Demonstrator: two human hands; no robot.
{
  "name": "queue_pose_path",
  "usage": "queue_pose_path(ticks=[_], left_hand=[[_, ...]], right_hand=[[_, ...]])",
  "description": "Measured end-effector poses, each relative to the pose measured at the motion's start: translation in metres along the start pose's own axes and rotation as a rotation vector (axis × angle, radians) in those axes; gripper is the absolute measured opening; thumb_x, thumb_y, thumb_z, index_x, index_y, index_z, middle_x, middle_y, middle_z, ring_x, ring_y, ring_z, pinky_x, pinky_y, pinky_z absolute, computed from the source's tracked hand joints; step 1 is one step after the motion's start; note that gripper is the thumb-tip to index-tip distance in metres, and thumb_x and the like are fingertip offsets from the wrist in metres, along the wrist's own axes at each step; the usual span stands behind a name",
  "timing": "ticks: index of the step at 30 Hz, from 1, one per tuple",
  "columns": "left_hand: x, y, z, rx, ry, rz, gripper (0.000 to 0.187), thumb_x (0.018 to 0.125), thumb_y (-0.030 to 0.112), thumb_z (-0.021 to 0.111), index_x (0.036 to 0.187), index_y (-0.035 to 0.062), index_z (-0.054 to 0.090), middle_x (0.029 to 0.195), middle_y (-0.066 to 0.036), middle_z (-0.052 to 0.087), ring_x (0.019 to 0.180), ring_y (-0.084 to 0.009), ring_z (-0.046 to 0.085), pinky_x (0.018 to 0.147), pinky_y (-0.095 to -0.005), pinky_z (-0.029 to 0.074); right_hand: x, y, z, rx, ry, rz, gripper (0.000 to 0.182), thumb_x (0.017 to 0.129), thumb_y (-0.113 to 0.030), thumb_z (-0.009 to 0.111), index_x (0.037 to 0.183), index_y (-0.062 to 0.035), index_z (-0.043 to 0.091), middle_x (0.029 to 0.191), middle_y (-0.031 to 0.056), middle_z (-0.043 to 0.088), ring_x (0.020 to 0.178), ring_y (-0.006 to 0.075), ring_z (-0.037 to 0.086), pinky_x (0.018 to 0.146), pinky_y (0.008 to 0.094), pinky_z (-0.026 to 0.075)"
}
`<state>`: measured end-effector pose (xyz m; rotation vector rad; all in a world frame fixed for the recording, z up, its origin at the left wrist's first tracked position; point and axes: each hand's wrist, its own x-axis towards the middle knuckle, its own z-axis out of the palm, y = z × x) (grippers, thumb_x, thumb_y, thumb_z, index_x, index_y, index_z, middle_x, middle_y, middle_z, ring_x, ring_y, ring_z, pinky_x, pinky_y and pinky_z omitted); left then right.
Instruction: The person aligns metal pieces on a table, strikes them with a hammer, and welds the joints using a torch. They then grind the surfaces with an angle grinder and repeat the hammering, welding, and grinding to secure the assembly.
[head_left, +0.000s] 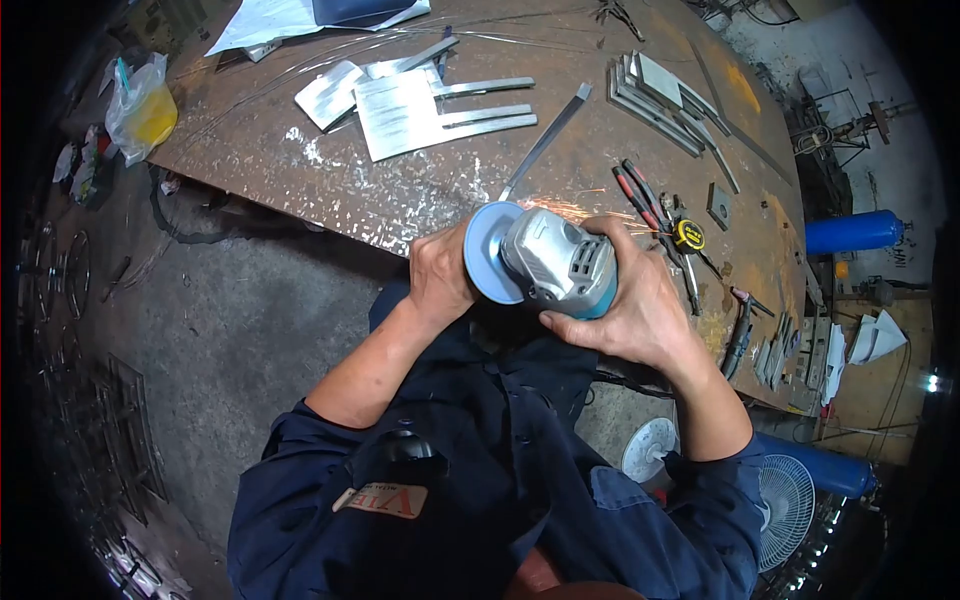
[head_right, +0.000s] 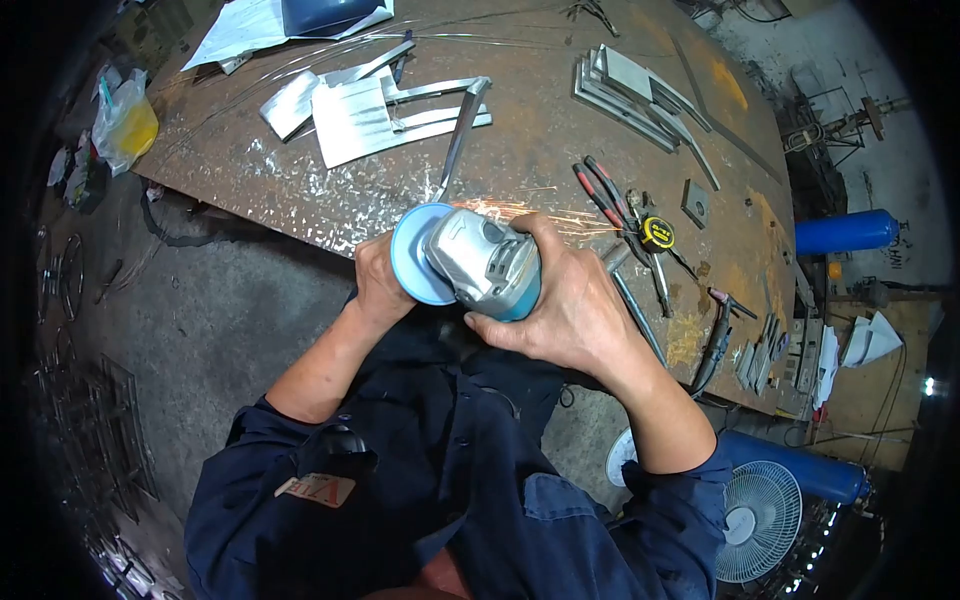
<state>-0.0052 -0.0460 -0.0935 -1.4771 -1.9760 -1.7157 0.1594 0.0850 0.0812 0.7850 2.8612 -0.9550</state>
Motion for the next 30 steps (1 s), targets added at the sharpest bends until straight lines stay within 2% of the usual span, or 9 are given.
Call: queue_pose_path(ticks=[6, 8, 10, 12, 16, 18, 25, 28, 30], left_hand=[[-0.008, -0.01, 0.005, -0.062, 0.017, -0.051, 0.05, 0.081, 0.021, 0.085, 0.124, -0.0009, 0.073, 0.092, -0.018, 0.079, 0.077, -0.0304, 0.08, 0.066, -0.0389, 0.063], [-0.003, -0.005, 0.001, -0.028, 0.021, 0.037, 0.048, 0.082, 0.018, 0.084, 0.125, -0.0008, 0.072, 0.091, -0.018, 0.079, 0.076, -0.0318, 0.079, 0.066, -0.0394, 0.062], [-0.002, -0.001, 0.0, 0.021, -0.025, -0.018, 0.048, 0.083, 0.016, 0.083, 0.127, 0.0006, 0.071, 0.089, -0.017, 0.078, 0.076, -0.0325, 0.079, 0.066, -0.0401, 0.062], [-0.002, -0.001, 0.001, 0.037, -0.036, -0.02, 0.048, 0.083, 0.014, 0.082, 0.128, 0.0023, 0.071, 0.087, -0.017, 0.077, 0.075, -0.0326, 0.078, 0.066, -0.0407, 0.062], [-0.004, -0.005, 0.002, -0.01, 0.011, 0.02, 0.047, 0.082, 0.017, 0.084, 0.125, 0.0038, 0.073, 0.091, -0.016, 0.079, 0.077, -0.0312, 0.079, 0.066, -0.0388, 0.062], [-0.005, -0.009, 0.0, -0.053, -0.013, -0.018, 0.047, 0.08, 0.018, 0.086, 0.123, 0.0035, 0.073, 0.091, -0.015, 0.079, 0.077, -0.0308, 0.08, 0.066, -0.039, 0.062], [-0.002, -0.002, 0.0, 0.026, -0.026, -0.029, 0.046, 0.078, 0.018, 0.087, 0.12, 0.0036, 0.075, 0.09, -0.016, 0.079, 0.077, -0.032, 0.079, 0.064, -0.0392, 0.062], [0.0, -0.001, -0.001, -0.052, 0.008, 0.061, 0.044, 0.077, 0.019, 0.087, 0.118, 0.0041, 0.076, 0.094, -0.016, 0.079, 0.078, -0.0315, 0.079, 0.064, -0.038, 0.062], [-0.002, -0.007, -0.001, -0.106, -0.013, 0.008, 0.046, 0.078, 0.018, 0.087, 0.12, 0.0042, 0.076, 0.095, -0.016, 0.08, 0.077, -0.0312, 0.079, 0.064, -0.0378, 0.062]], right_hand=[[-0.01, -0.004, 0.006, -0.027, -0.082, -0.003, 0.092, 0.062, -0.038, 0.095, 0.135, 0.0019, 0.055, 0.108, 0.0265, 0.075, 0.104, 0.0418, 0.077, 0.094, 0.0458, 0.059], [-0.007, 0.002, 0.007, -0.068, -0.006, -0.049, 0.091, 0.063, -0.039, 0.095, 0.134, 0.0012, 0.056, 0.107, 0.0266, 0.075, 0.104, 0.042, 0.077, 0.094, 0.046, 0.059], [-0.001, -0.004, 0.002, -0.03, 0.005, 0.064, 0.09, 0.062, -0.039, 0.095, 0.133, 0.0001, 0.056, 0.111, 0.0263, 0.075, 0.105, 0.0415, 0.077, 0.095, 0.0462, 0.059], [0.002, 0.007, 0.005, -0.073, 0.096, -0.11, 0.09, 0.067, -0.038, 0.093, 0.135, 0.0057, 0.054, 0.093, 0.03, 0.076, 0.089, 0.0451, 0.078, 0.085, 0.0466, 0.063], [-0.008, -0.002, 0.007, -0.085, -0.008, -0.089, 0.092, 0.068, -0.043, 0.092, 0.135, 0.006, 0.053, 0.093, 0.03, 0.075, 0.091, 0.0459, 0.078, 0.085, 0.0474, 0.063], [-0.01, 0.0, 0.012, -0.045, -0.005, -0.17, 0.092, 0.068, -0.045, 0.092, 0.134, 0.0056, 0.054, 0.092, 0.0302, 0.075, 0.09, 0.046, 0.078, 0.085, 0.0475, 0.063], [0.0, 0.004, 0.006, -0.105, 0.082, -0.136, 0.09, 0.068, -0.045, 0.092, 0.133, 0.0042, 0.055, 0.091, 0.0292, 0.076, 0.09, 0.0466, 0.078, 0.084, 0.0466, 0.063], [-0.008, 0.0, 0.01, -0.083, 0.017, -0.139, 0.09, 0.069, -0.046, 0.092, 0.134, 0.0038, 0.055, 0.091, 0.0296, 0.075, 0.088, 0.0466, 0.078, 0.083, 0.0473, 0.064], [-0.007, 0.0, 0.011, -0.071, 0.013, -0.138, 0.09, 0.069, -0.045, 0.092, 0.134, 0.0039, 0.054, 0.091, 0.03, 0.075, 0.089, 0.0466, 0.078, 0.083, 0.0475, 0.064]])
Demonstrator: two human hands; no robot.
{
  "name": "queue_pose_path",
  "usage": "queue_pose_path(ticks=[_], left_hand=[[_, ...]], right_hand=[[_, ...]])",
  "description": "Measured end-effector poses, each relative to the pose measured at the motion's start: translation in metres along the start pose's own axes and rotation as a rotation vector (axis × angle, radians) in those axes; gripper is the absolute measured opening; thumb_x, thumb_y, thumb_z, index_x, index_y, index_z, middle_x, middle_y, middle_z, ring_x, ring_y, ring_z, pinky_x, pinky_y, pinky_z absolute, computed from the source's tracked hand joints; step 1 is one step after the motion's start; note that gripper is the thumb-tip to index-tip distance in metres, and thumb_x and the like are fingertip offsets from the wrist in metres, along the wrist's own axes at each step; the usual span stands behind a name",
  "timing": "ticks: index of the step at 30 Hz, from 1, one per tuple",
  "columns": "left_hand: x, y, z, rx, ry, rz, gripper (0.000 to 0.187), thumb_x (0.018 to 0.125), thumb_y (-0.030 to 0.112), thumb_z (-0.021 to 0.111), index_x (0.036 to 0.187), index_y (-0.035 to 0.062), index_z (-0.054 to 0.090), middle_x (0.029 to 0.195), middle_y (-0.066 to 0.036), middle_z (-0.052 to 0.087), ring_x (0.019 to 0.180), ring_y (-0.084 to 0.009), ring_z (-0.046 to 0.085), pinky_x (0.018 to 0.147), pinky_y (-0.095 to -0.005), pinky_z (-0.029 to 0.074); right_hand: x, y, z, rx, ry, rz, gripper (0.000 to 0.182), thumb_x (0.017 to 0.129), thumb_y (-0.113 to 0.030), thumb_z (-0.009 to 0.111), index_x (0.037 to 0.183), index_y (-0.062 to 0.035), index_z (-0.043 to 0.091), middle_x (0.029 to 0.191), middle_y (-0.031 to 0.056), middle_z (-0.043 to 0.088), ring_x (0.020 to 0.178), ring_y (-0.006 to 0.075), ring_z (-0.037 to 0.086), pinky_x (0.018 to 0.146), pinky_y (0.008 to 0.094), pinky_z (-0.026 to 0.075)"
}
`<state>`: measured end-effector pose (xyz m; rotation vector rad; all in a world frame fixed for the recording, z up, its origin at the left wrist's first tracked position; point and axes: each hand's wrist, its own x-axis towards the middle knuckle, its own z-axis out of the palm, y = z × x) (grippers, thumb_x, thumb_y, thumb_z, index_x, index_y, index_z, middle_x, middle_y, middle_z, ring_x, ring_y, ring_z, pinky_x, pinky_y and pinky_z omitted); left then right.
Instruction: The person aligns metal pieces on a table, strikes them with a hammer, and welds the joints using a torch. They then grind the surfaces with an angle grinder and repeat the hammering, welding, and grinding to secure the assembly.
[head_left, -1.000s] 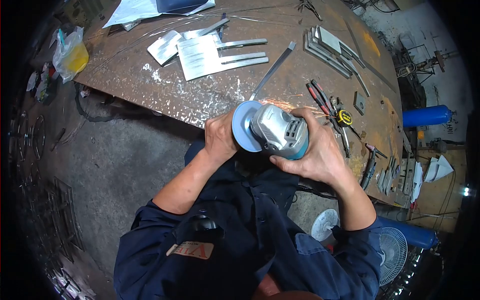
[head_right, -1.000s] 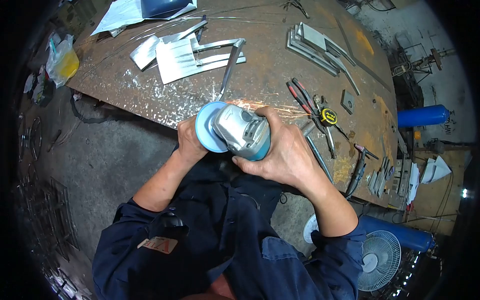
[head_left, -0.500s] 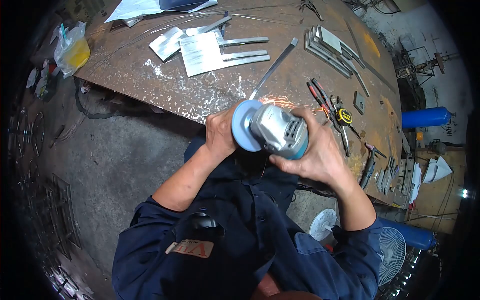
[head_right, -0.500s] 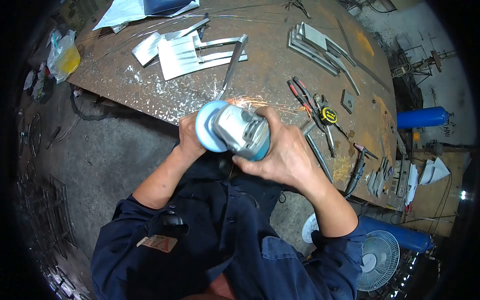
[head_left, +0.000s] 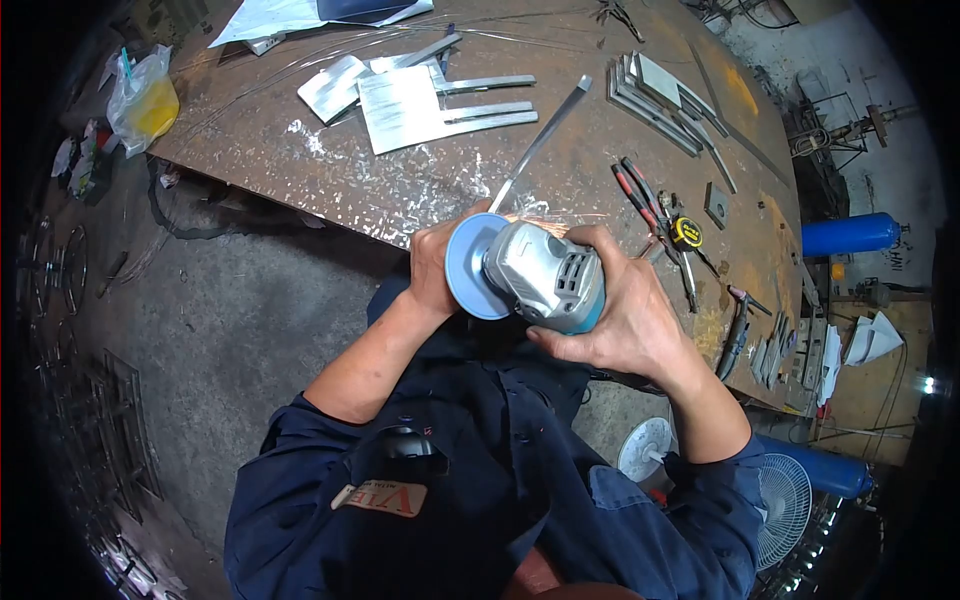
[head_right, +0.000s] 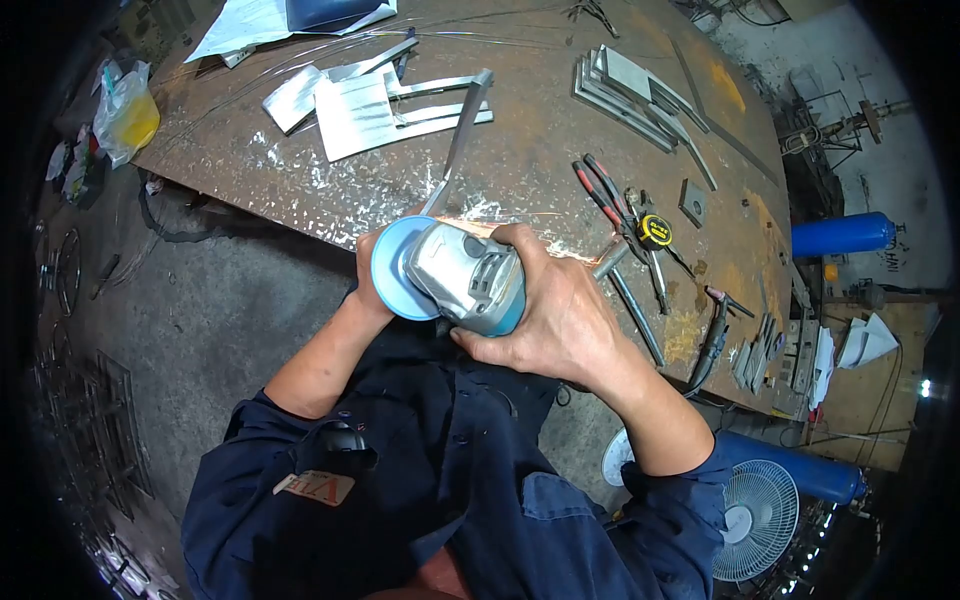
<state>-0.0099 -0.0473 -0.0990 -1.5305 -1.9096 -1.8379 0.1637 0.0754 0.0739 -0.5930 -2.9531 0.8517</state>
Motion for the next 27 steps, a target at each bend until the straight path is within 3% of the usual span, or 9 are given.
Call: queue_pose_path(ticks=[6, 13, 15, 19, 22, 24, 25, 26, 27], left_hand=[[-0.001, -0.001, 0.006, 0.139, 0.018, -0.005, 0.046, 0.078, 0.021, 0.089, 0.117, 0.0025, 0.074, 0.081, -0.014, 0.076, 0.07, -0.032, 0.077, 0.059, -0.0399, 0.06], [0.002, 0.007, 0.0, 0.04, 0.018, 0.026, 0.045, 0.079, 0.02, 0.088, 0.119, 0.0056, 0.075, 0.085, -0.015, 0.077, 0.073, -0.0327, 0.078, 0.062, -0.0403, 0.061], [0.001, 0.005, -0.001, 0.113, -0.045, -0.054, 0.044, 0.081, 0.019, 0.086, 0.121, 0.0054, 0.074, 0.086, -0.017, 0.077, 0.075, -0.0339, 0.078, 0.064, -0.0414, 0.061], [-0.001, 0.002, 0.007, 0.15, 0.059, -0.092, 0.036, 0.089, 0.016, 0.08, 0.121, 0.0038, 0.073, 0.083, -0.018, 0.076, 0.078, -0.0378, 0.077, 0.067, -0.0445, 0.061], [0.001, 0.006, 0.008, 0.129, -0.004, -0.19, 0.041, 0.093, 0.012, 0.074, 0.132, -0.0007, 0.068, 0.098, -0.024, 0.077, 0.089, -0.0399, 0.078, 0.073, -0.0449, 0.061], [0.0, 0.01, 0.018, 0.145, 0.161, -0.065, 0.058, 0.096, 0.008, 0.069, 0.15, -0.005, 0.052, 0.114, -0.03, 0.073, 0.098, -0.0436, 0.076, 0.079, -0.044, 0.062], [-0.004, 0.02, 0.012, 0.1, -0.034, -0.198, 0.087, 0.095, 0.008, 0.07, 0.165, -0.008, 0.022, 0.144, -0.04, 0.056, 0.127, -0.0495, 0.065, 0.104, -0.0458, 0.055], [-0.004, 0.02, 0.01, 0.107, -0.042, -0.19, 0.087, 0.095, 0.008, 0.07, 0.165, -0.008, 0.022, 0.144, -0.04, 0.056, 0.127, -0.0495, 0.065, 0.104, -0.0458, 0.055], [-0.004, 0.021, 0.01, 0.056, -0.069, -0.142, 0.095, 0.095, 0.013, 0.071, 0.166, -0.0083, 0.012, 0.153, -0.042, 0.043, 0.14, -0.0503, 0.051, 0.115, -0.0467, 0.044]], right_hand=[[0.012, 0.014, 0.0, -0.014, 0.124, -0.036, 0.09, 0.068, -0.042, 0.093, 0.134, 0.0066, 0.055, 0.095, 0.0322, 0.075, 0.091, 0.0459, 0.078, 0.087, 0.0475, 0.063], [0.004, 0.006, 0.002, 0.041, 0.03, -0.025, 0.09, 0.067, -0.043, 0.093, 0.133, 0.0054, 0.055, 0.093, 0.0308, 0.075, 0.091, 0.0454, 0.078, 0.087, 0.0475, 0.062], [0.009, 0.01, -0.002, 0.028, 0.032, 0.03, 0.09, 0.067, -0.044, 0.093, 0.134, 0.0046, 0.056, 0.094, 0.0309, 0.075, 0.092, 0.0454, 0.078, 0.087, 0.0479, 0.062], [0.004, 0.022, -0.003, 0.028, 0.097, 0.051, 0.093, 0.066, -0.044, 0.095, 0.134, 0.0048, 0.056, 0.099, 0.0303, 0.076, 0.099, 0.0455, 0.077, 0.09, 0.0476, 0.061], [-0.016, 0.026, -0.003, 0.004, 0.127, 0.095, 0.092, 0.065, -0.043, 0.095, 0.134, 0.0036, 0.057, 0.104, 0.0299, 0.076, 0.103, 0.0441, 0.076, 0.093, 0.0464, 0.06], [-0.036, 0.033, -0.003, 0.06, 0.22, 0.166, 0.092, 0.064, -0.043, 0.095, 0.135, 0.0023, 0.058, 0.11, 0.0285, 0.075, 0.107, 0.0412, 0.076, 0.095, 0.0452, 0.058], [-0.044, 0.036, -0.004, 0.129, 0.257, 0.227, 0.092, 0.063, -0.041, 0.096, 0.134, 0.0023, 0.058, 0.113, 0.0255, 0.075, 0.109, 0.0364, 0.075, 0.097, 0.0433, 0.057], [-0.053, 0.045, -0.001, 0.223, 0.331, 0.248, 0.092, 0.063, -0.039, 0.097, 0.135, 0.0026, 0.058, 0.113, 0.0244, 0.074, 0.108, 0.0345, 0.074, 0.098, 0.0425, 0.056], [-0.062, 0.053, -0.002, 0.224, 0.366, 0.275, 0.091, 0.064, -0.037, 0.097, 0.135, 0.0028, 0.057, 0.113, 0.0235, 0.074, 0.108, 0.033, 0.074, 0.098, 0.0416, 0.056]])
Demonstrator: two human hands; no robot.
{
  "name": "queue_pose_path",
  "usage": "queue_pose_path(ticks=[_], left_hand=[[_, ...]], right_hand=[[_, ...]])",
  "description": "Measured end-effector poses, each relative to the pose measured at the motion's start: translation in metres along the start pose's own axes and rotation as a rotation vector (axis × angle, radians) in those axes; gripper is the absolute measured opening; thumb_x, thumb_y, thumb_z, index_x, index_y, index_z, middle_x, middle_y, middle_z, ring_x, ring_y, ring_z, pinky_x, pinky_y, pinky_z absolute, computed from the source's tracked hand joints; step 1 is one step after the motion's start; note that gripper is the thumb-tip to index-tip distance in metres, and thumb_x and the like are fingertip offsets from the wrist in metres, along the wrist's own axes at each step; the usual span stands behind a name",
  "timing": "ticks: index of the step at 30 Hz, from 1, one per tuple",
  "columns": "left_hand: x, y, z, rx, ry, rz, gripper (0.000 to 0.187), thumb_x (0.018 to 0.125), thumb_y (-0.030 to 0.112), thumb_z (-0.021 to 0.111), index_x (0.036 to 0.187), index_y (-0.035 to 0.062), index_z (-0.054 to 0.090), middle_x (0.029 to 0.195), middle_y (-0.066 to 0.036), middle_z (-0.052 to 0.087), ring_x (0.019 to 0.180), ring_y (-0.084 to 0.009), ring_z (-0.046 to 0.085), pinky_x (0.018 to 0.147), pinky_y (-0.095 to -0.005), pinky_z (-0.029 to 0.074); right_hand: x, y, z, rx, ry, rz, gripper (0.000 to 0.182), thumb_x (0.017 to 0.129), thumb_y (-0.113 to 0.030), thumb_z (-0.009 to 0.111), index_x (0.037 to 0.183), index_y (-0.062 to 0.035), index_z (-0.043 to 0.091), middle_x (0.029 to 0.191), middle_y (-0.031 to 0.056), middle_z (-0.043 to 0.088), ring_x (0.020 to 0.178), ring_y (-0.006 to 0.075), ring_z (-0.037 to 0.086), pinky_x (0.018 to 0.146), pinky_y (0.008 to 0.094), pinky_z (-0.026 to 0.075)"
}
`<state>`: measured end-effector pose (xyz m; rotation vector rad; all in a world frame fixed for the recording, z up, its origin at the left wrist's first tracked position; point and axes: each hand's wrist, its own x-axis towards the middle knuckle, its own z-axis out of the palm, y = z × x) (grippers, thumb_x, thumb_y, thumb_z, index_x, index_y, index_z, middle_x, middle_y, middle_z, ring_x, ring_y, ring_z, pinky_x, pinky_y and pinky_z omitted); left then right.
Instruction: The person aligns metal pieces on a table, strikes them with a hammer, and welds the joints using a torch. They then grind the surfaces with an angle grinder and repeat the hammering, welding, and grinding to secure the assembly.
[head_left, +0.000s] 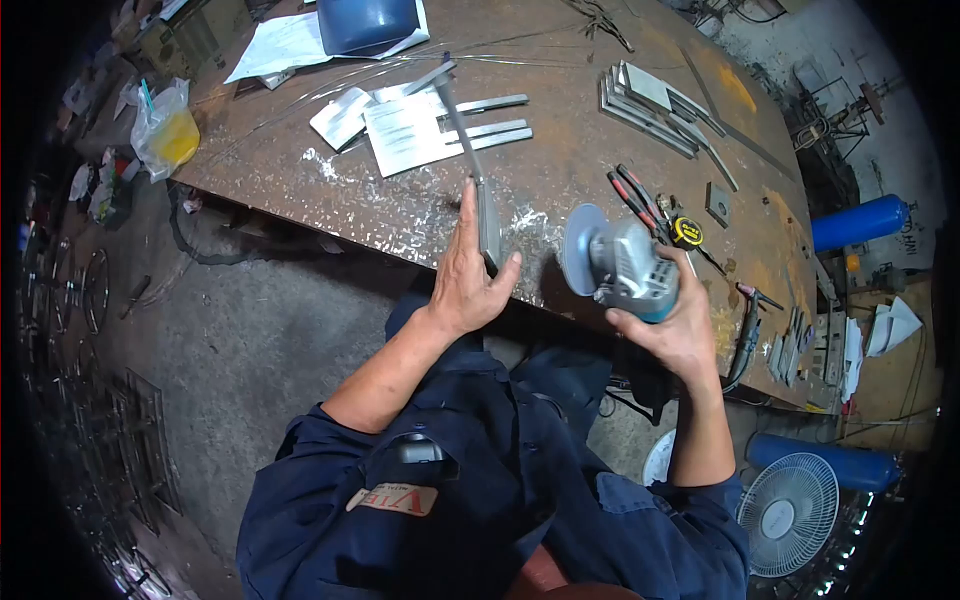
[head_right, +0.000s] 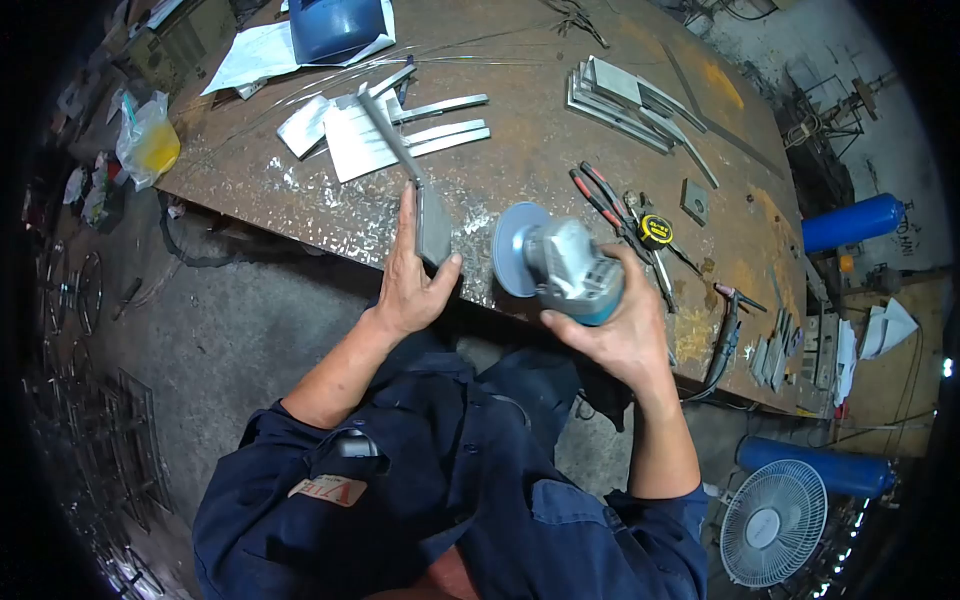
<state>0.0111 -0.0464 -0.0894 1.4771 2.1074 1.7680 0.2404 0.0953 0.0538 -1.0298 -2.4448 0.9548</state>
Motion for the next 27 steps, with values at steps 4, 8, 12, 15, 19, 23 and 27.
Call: queue_pose_path(ticks=[4, 8, 12, 15, 19, 23, 27], left_hand=[[0.012, -0.013, -0.013, -0.521, -0.175, -0.018, 0.111, 0.106, 0.049, 0.059, 0.164, -0.0105, -0.015, 0.174, -0.038, -0.001, 0.164, -0.045, 0.004, 0.132, -0.0488, 0.01], [0.025, -0.009, -0.017, -0.812, -0.12, -0.05, 0.096, 0.112, 0.043, 0.049, 0.167, -0.0052, -0.014, 0.176, -0.032, 0.0, 0.164, -0.039, 0.008, 0.133, -0.048, 0.009], [0.055, 0.009, -0.038, -0.55, -0.074, -0.137, 0.061, 0.113, 0.021, 0.05, 0.161, -0.0058, 0.025, 0.159, -0.029, 0.039, 0.144, -0.0342, 0.045, 0.119, -0.0427, 0.038], [0.073, 0.009, -0.059, -0.331, -0.09, -0.086, 0.041, 0.106, 0.01, 0.067, 0.144, -0.0053, 0.062, 0.133, -0.02, 0.073, 0.119, -0.0253, 0.072, 0.104, -0.0367, 0.059], [0.085, -0.01, -0.097, -0.294, -0.207, -0.126, 0.037, 0.097, 0.006, 0.077, 0.133, -0.001, 0.073, 0.116, -0.012, 0.08, 0.108, -0.017, 0.074, 0.097, -0.0326, 0.059], [0.075, 0.006, -0.12, -0.202, -0.258, -0.065, 0.019, 0.095, 0.001, 0.077, 0.114, -0.0011, 0.079, 0.106, -0.01, 0.082, 0.098, -0.0166, 0.077, 0.089, -0.0306, 0.062], [0.05, 0.041, -0.112, 0.115, -0.31, 0.352, 0.017, 0.085, -0.001, 0.081, 0.101, 0.0058, 0.079, 0.098, -0.01, 0.081, 0.087, -0.0186, 0.08, 0.073, -0.0297, 0.065]], right_hand=[[-0.019, 0.027, -0.016, 0.185, 0.08, 0.077, 0.087, 0.068, -0.027, 0.098, 0.136, 0.0043, 0.054, 0.111, 0.019, 0.074, 0.106, 0.0245, 0.071, 0.097, 0.0377, 0.055], [-0.037, 0.04, -0.023, 0.174, 0.129, 0.098, 0.085, 0.068, -0.026, 0.098, 0.135, 0.0034, 0.054, 0.111, 0.017, 0.074, 0.105, 0.0223, 0.07, 0.096, 0.0373, 0.055], [-0.049, 0.05, -0.025, 0.19, 0.157, 0.106, 0.084, 0.068, -0.026, 0.098, 0.134, 0.0031, 0.055, 0.11, 0.0168, 0.074, 0.103, 0.0217, 0.07, 0.095, 0.0374, 0.055], [-0.059, 0.061, -0.028, 0.22, 0.162, 0.127, 0.084, 0.068, -0.026, 0.098, 0.134, 0.0028, 0.055, 0.111, 0.0167, 0.074, 0.103, 0.0218, 0.07, 0.094, 0.0372, 0.055], [-0.07, 0.062, -0.034, 0.201, 0.18, 0.156, 0.085, 0.068, -0.026, 0.098, 0.135, 0.0024, 0.054, 0.111, 0.0158, 0.074, 0.103, 0.0219, 0.07, 0.095, 0.0364, 0.055], [-0.074, 0.067, -0.037, 0.185, 0.184, 0.172, 0.086, 0.068, -0.027, 0.098, 0.136, 0.0025, 0.054, 0.109, 0.0157, 0.075, 0.102, 0.0223, 0.07, 0.095, 0.0367, 0.055], [-0.07, 0.069, -0.041, 0.048, 0.175, 0.153, 0.086, 0.068, -0.031, 0.096, 0.136, 0.002, 0.054, 0.107, 0.0191, 0.075, 0.101, 0.0262, 0.073, 0.094, 0.0387, 0.056]])
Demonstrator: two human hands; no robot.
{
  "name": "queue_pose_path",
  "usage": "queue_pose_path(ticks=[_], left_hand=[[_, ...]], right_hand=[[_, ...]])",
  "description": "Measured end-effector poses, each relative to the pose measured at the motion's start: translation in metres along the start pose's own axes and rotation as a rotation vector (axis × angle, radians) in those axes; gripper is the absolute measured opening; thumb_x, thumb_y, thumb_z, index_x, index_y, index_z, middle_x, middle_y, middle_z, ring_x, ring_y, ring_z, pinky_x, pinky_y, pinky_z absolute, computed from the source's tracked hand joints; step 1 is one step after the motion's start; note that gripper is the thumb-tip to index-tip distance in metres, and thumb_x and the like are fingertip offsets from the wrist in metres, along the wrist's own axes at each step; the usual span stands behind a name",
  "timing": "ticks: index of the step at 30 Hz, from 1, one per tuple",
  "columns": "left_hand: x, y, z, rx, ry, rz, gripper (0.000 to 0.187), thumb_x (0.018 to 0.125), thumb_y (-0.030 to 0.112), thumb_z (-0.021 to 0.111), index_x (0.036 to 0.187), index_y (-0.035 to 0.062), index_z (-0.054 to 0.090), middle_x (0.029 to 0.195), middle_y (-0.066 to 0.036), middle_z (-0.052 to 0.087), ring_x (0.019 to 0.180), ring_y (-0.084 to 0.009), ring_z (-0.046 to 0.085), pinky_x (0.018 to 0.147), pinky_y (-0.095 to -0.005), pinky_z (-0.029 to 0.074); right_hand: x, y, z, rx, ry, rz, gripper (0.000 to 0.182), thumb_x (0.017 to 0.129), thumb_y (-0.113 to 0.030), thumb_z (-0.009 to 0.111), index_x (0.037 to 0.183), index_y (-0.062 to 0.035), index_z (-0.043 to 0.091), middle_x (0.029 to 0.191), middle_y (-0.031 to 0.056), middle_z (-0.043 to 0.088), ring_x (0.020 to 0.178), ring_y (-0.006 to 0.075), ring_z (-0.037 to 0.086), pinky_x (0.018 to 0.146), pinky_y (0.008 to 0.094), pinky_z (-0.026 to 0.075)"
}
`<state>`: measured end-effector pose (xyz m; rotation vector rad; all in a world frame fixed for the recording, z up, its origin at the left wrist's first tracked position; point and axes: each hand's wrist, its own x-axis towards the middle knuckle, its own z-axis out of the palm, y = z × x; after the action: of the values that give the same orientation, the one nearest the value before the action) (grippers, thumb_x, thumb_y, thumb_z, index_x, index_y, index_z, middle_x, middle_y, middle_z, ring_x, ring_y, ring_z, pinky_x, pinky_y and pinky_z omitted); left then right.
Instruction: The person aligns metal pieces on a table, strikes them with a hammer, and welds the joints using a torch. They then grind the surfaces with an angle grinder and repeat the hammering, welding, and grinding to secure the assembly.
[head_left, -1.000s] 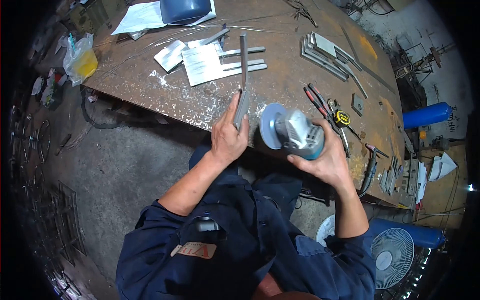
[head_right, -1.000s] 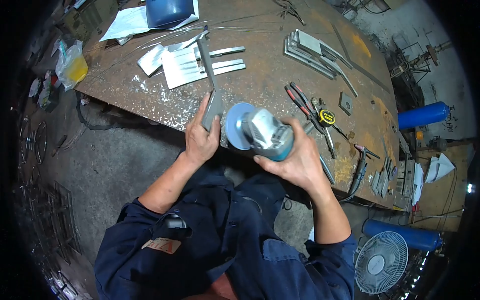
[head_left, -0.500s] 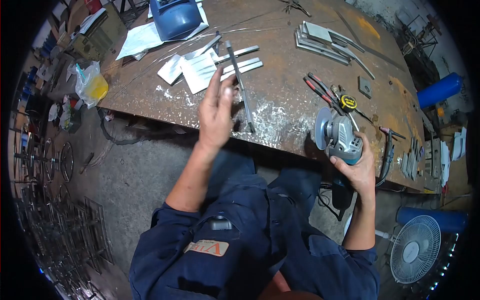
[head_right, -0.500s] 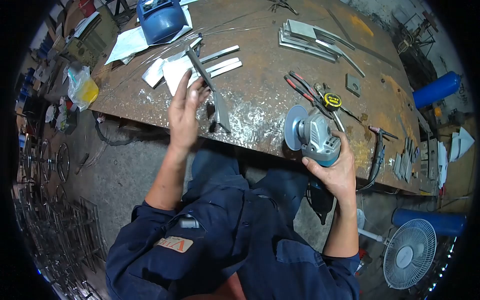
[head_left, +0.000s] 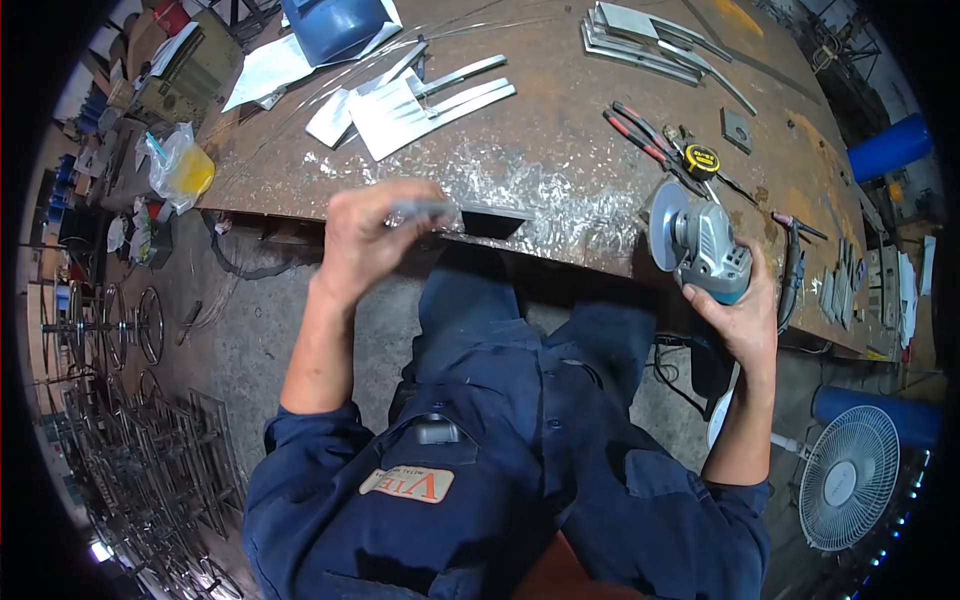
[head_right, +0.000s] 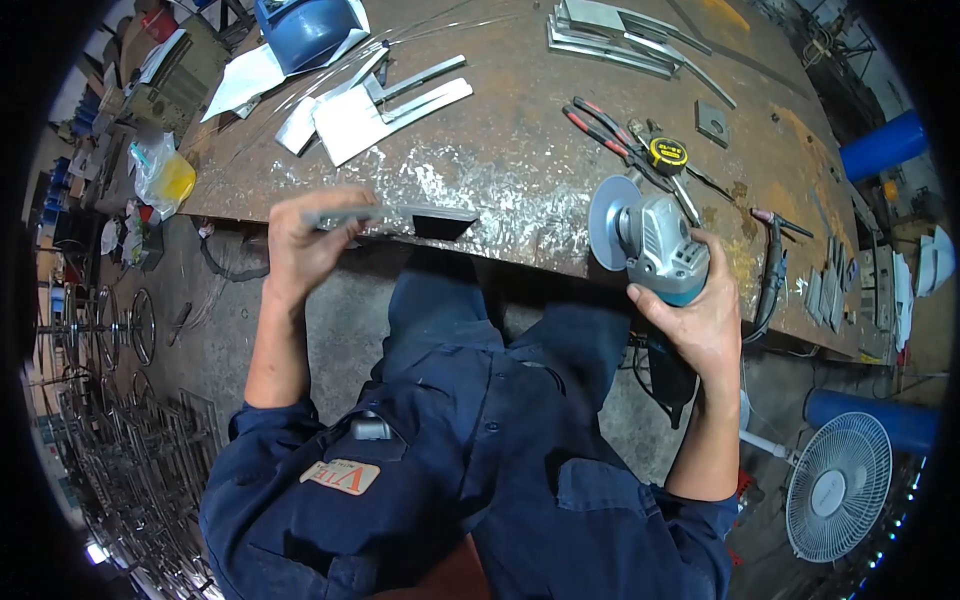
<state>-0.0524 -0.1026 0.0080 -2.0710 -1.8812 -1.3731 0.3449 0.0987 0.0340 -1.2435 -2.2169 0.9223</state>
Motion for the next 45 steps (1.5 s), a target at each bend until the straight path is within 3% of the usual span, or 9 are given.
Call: queue_pose_path(ticks=[5, 8, 11, 19, 22, 25, 29, 37, 45], left_hand=[[-0.03, 0.04, 0.049, 0.077, 0.036, 0.093, 0.028, 0.077, 0.011, 0.092, 0.096, 0.0023, 0.074, 0.096, -0.014, 0.077, 0.09, -0.0322, 0.078, 0.078, -0.0392, 0.063], [-0.042, 0.027, 0.082, 0.108, 0.07, 0.029, 0.057, 0.081, 0.042, 0.089, 0.115, -0.0004, 0.073, 0.12, -0.02, 0.074, 0.108, -0.0405, 0.074, 0.092, -0.047, 0.06], [-0.038, -0.007, 0.111, 0.098, 0.001, 0.003, 0.097, 0.08, 0.081, 0.071, 0.12, -0.0064, 0.071, 0.134, -0.026, 0.069, 0.121, -0.0499, 0.067, 0.103, -0.0522, 0.055], [-0.02, -0.009, 0.126, 0.088, 0.002, -0.023, 0.1, 0.076, 0.085, 0.072, 0.117, -0.0064, 0.071, 0.12, -0.027, 0.074, 0.116, -0.045, 0.071, 0.098, -0.049, 0.058], [-0.02, -0.004, 0.136, 0.039, 0.005, -0.074, 0.099, 0.072, 0.081, 0.078, 0.118, -0.0067, 0.07, 0.125, -0.026, 0.072, 0.121, -0.0447, 0.069, 0.105, -0.0519, 0.053], [-0.014, 0.013, 0.149, 0.072, -0.006, -0.182, 0.105, 0.062, 0.073, 0.089, 0.123, -0.0087, 0.064, 0.134, -0.027, 0.067, 0.134, -0.0449, 0.061, 0.121, -0.0625, 0.032], [-0.016, 0.019, 0.164, 0.023, 0.06, -0.187, 0.11, 0.058, 0.074, 0.091, 0.12, -0.0119, 0.063, 0.134, -0.031, 0.065, 0.131, -0.0475, 0.062, 0.118, -0.0636, 0.038], [-0.014, 0.019, 0.164, -0.05, 0.115, -0.188, 0.111, 0.055, 0.068, 0.096, 0.119, -0.0141, 0.059, 0.128, -0.031, 0.064, 0.125, -0.0498, 0.061, 0.111, -0.0545, 0.048], [-0.013, 0.016, 0.164, -0.018, 0.088, -0.208, 0.111, 0.055, 0.072, 0.094, 0.119, -0.0117, 0.059, 0.129, -0.03, 0.064, 0.128, -0.0478, 0.061, 0.117, -0.0596, 0.041]], right_hand=[[0.004, -0.02, -0.007, -0.172, 0.037, -0.049, 0.086, 0.067, -0.032, 0.096, 0.135, 0.0013, 0.055, 0.111, 0.0237, 0.075, 0.106, 0.0329, 0.074, 0.095, 0.0423, 0.056], [0.004, -0.034, -0.008, -0.253, 0.061, -0.052, 0.086, 0.067, -0.032, 0.096, 0.135, 0.0011, 0.055, 0.114, 0.026, 0.074, 0.109, 0.037, 0.074, 0.097, 0.0442, 0.056], [0.004, -0.035, -0.01, -0.268, 0.056, -0.081, 0.086, 0.067, -0.033, 0.096, 0.134, 0.0006, 0.055, 0.116, 0.0271, 0.073, 0.11, 0.0393, 0.073, 0.098, 0.0459, 0.056], [0.006, -0.046, -0.009, -0.334, 0.046, -0.087, 0.085, 0.066, -0.038, 0.096, 0.13, 0.0041, 0.058, 0.112, 0.0295, 0.074, 0.109, 0.0421, 0.074, 0.096, 0.0475, 0.056], [0.011, -0.055, -0.005, -0.39, 0.023, -0.056, 0.085, 0.066, -0.038, 0.095, 0.129, 0.0049, 0.058, 0.11, 0.0298, 0.074, 0.108, 0.0428, 0.074, 0.095, 0.0477, 0.057], [0.016, -0.059, -0.004, -0.453, 0.019, -0.042, 0.086, 0.065, -0.038, 0.095, 0.129, 0.0056, 0.058, 0.11, 0.0302, 0.074, 0.106, 0.0433, 0.075, 0.094, 0.0478, 0.058], [0.021, -0.06, -0.005, -0.508, 0.059, -0.051, 0.087, 0.065, -0.039, 0.095, 0.13, 0.0064, 0.059, 0.109, 0.0313, 0.075, 0.104, 0.0445, 0.075, 0.092, 0.0487, 0.059], [0.023, -0.059, 0.0, -0.482, 0.03, -0.078, 0.087, 0.066, -0.04, 0.094, 0.131, 0.0059, 0.059, 0.108, 0.0311, 0.075, 0.104, 0.0443, 0.076, 0.093, 0.0484, 0.059], [0.033, -0.057, 0.021, -0.516, -0.101, -0.116, 0.087, 0.069, -0.042, 0.091, 0.133, 0.0064, 0.059, 0.101, 0.0324, 0.075, 0.098, 0.0461, 0.077, 0.09, 0.0482, 0.06]])
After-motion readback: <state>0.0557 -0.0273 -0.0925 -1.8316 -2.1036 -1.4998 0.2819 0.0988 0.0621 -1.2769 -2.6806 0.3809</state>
